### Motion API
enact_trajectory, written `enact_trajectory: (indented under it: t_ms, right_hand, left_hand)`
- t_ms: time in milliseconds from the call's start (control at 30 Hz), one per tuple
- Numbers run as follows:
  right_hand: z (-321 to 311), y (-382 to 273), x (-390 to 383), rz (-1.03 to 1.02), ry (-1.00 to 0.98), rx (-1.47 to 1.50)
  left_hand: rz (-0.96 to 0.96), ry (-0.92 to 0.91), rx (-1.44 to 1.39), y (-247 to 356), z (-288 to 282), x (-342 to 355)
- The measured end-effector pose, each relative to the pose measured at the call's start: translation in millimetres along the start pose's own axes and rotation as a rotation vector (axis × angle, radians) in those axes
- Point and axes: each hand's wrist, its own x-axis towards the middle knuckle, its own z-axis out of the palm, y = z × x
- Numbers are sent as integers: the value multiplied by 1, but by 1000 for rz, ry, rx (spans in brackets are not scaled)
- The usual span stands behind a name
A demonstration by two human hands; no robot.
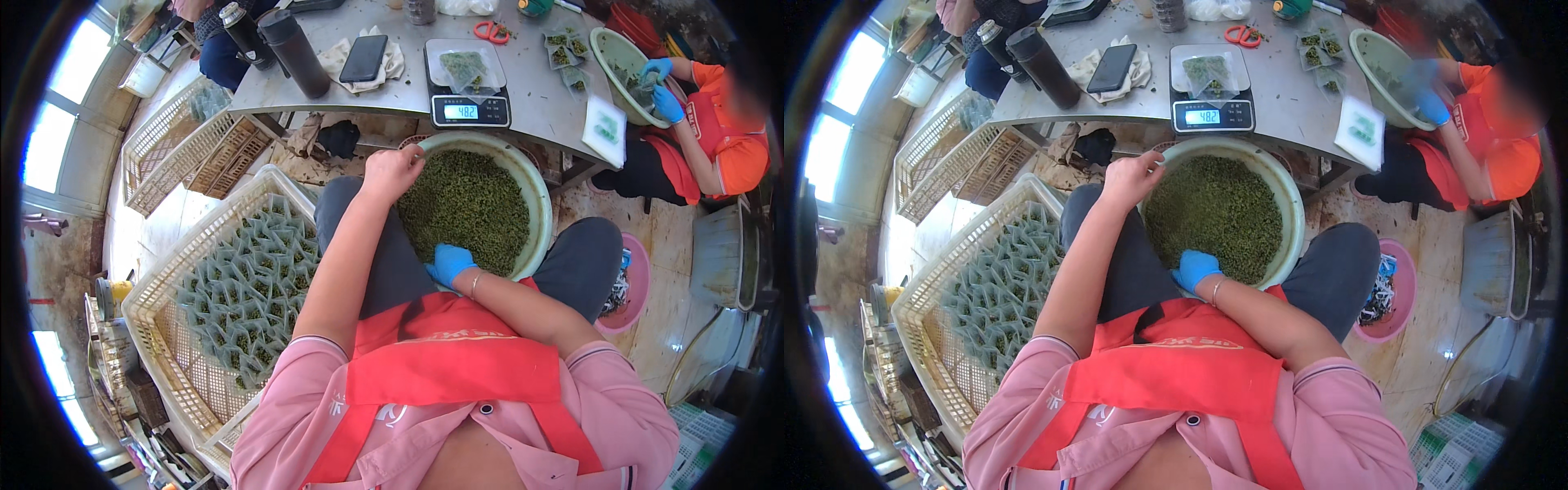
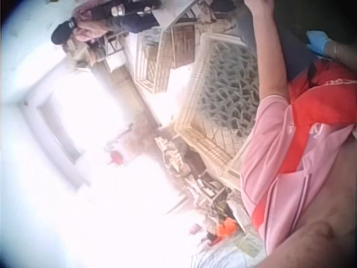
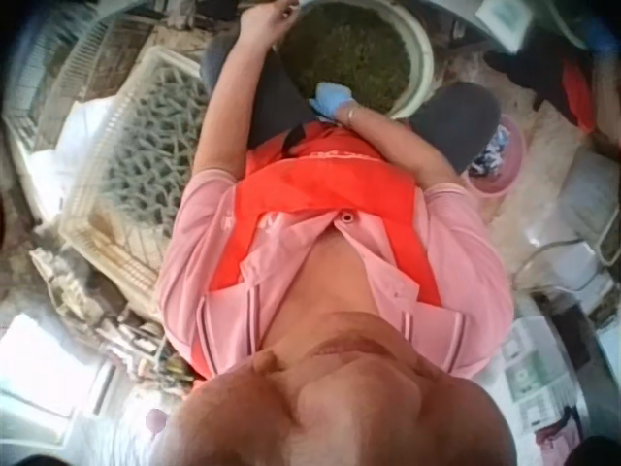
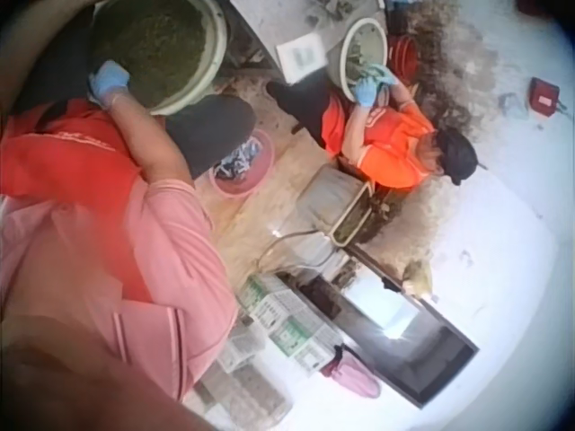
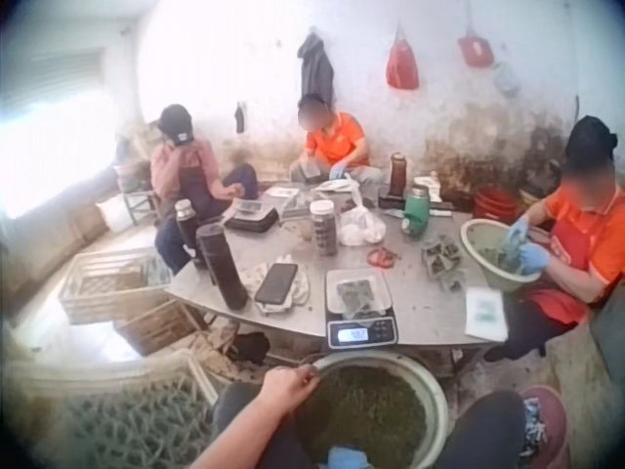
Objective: The person scoops green tea leaves from a large bowl into small mesh bags, weighs each filled bag on a digital scale, and places the sealed bags into a plastic crate. The process is repeated continuously with other workers performing similar tasks nearby.
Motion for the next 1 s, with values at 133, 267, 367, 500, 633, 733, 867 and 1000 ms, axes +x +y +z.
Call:
enact_trajectory:
  t_ms: [133, 267, 367, 500, 633, 733, 867, 1000]
  right_hand:
    - [32, 40, 14, -109, 183, 176]
    - [11, 71, 15, 126, -101, 944]
    - [-33, 71, 5, 217, 2, 1240]
    - [-43, 84, 8, 285, 48, 1292]
    - [-30, 66, 26, 130, 213, 811]
    - [-23, 38, 34, -48, 428, 23]
    - [-14, 50, 54, -108, 488, -51]
    - [-59, 60, 36, 146, 147, 1120]
  left_hand:
    - [-39, 23, 3, -2, -1, -1]
    - [8, 48, 67, -8, 1, -2]
    - [6, 14, 48, -6, 1, -11]
    - [-31, -19, 46, -2, -1, -7]
    - [-27, -31, 65, -2, 4, -6]
    - [-24, -29, 77, -3, 5, -6]
    - [-7, -39, 56, -1, 7, -9]
    - [-28, -88, 83, 0, 4, -7]
